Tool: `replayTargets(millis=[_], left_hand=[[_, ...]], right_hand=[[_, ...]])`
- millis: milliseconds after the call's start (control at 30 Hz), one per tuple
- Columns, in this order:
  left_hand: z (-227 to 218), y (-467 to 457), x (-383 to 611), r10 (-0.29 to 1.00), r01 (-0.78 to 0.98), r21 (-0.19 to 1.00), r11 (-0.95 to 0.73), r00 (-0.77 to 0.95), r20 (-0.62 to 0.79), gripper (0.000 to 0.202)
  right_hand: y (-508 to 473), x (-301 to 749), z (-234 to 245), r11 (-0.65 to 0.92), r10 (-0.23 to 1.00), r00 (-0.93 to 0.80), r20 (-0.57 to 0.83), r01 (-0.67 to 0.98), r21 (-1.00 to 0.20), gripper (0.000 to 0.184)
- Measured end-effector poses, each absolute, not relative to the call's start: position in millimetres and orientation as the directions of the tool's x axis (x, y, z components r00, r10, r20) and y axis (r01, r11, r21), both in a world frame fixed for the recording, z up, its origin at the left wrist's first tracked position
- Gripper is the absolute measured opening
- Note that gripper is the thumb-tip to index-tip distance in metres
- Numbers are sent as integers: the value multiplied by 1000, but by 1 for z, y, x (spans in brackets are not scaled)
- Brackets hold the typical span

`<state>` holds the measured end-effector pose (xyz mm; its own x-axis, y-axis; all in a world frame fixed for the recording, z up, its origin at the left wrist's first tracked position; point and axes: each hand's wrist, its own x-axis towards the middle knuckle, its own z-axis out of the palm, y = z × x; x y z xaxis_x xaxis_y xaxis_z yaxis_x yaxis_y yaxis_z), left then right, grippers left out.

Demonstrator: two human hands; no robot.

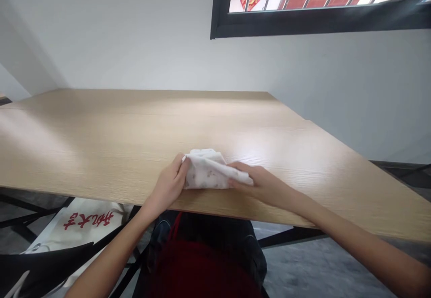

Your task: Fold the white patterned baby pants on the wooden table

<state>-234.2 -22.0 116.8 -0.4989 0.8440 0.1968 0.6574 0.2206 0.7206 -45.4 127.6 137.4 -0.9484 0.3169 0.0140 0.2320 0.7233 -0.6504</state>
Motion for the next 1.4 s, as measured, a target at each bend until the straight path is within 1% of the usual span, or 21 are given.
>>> replayTargets(millis=[100,167,200,267,333,400,433,500,533,600,667,733,800,833,900,967,1100,1167,1233,1300,1400], left_hand=[[114,-4,-240,787,715,561,417,-593,171,31],[113,4,-241,754,711,481,513,-641,144,26],[113,6,-239,738,707,459,538,-658,149,25],[113,10,-233,713,739,403,540,-656,248,29],[111,12,-228,728,836,283,470,-549,411,39],[108,14,-227,805,934,141,329,-356,476,45],[106,13,-229,854,960,110,258,-280,438,46],[102,6,-237,930,975,126,182,-213,300,47],[101,1,-243,946,968,160,195,-229,230,48],[103,-12,-254,947,936,236,262,-297,124,51],[109,-21,-262,927,893,308,329,-368,78,54],[118,-20,-264,902,854,372,364,-422,86,57],[128,-7,-263,900,853,404,332,-414,134,56],[132,2,-261,914,868,405,288,-375,153,53],[136,17,-256,952,901,393,185,-264,157,42],[135,20,-249,963,916,366,165,-229,139,33],[125,-9,-224,874,865,336,374,-449,183,28],[120,-29,-212,825,818,386,427,-527,204,33],[116,-44,-207,816,799,450,400,-534,223,34],[112,-52,-210,800,801,463,380,-536,271,33],[104,-54,-221,741,804,360,473,-584,332,31]], right_hand=[[146,-70,131,600,478,-877,53,282,-749,34],[152,-83,125,603,521,-849,91,290,-743,41],[152,-87,122,650,519,-844,135,287,-704,44],[144,-95,118,804,469,-834,289,269,-530,43],[134,-101,115,926,353,-833,426,247,-285,38],[127,-104,111,975,220,-866,450,195,-103,37],[127,-104,110,985,173,-890,422,159,-68,38],[135,-97,107,987,146,-930,338,117,-106,44],[142,-91,106,979,177,-938,298,135,-155,47],[151,-72,104,937,309,-916,256,247,-248,52],[149,-50,103,881,452,-829,330,359,-307,51],[133,-33,101,869,488,-742,460,361,-339,39],[106,-25,99,906,411,-735,539,262,-333,26],[94,-26,97,923,363,-755,546,214,-318,23],[75,-35,94,941,311,-796,519,179,-289,24],[69,-49,93,930,340,-806,484,213,-300,29],[82,-72,98,876,435,-815,382,285,-389,32],[88,-76,99,863,458,-825,332,323,-388,37],[89,-76,98,860,468,-828,310,346,-376,40],[87,-74,97,863,465,-823,326,340,-374,41],[82,-74,98,908,372,-824,428,228,-351,43]])
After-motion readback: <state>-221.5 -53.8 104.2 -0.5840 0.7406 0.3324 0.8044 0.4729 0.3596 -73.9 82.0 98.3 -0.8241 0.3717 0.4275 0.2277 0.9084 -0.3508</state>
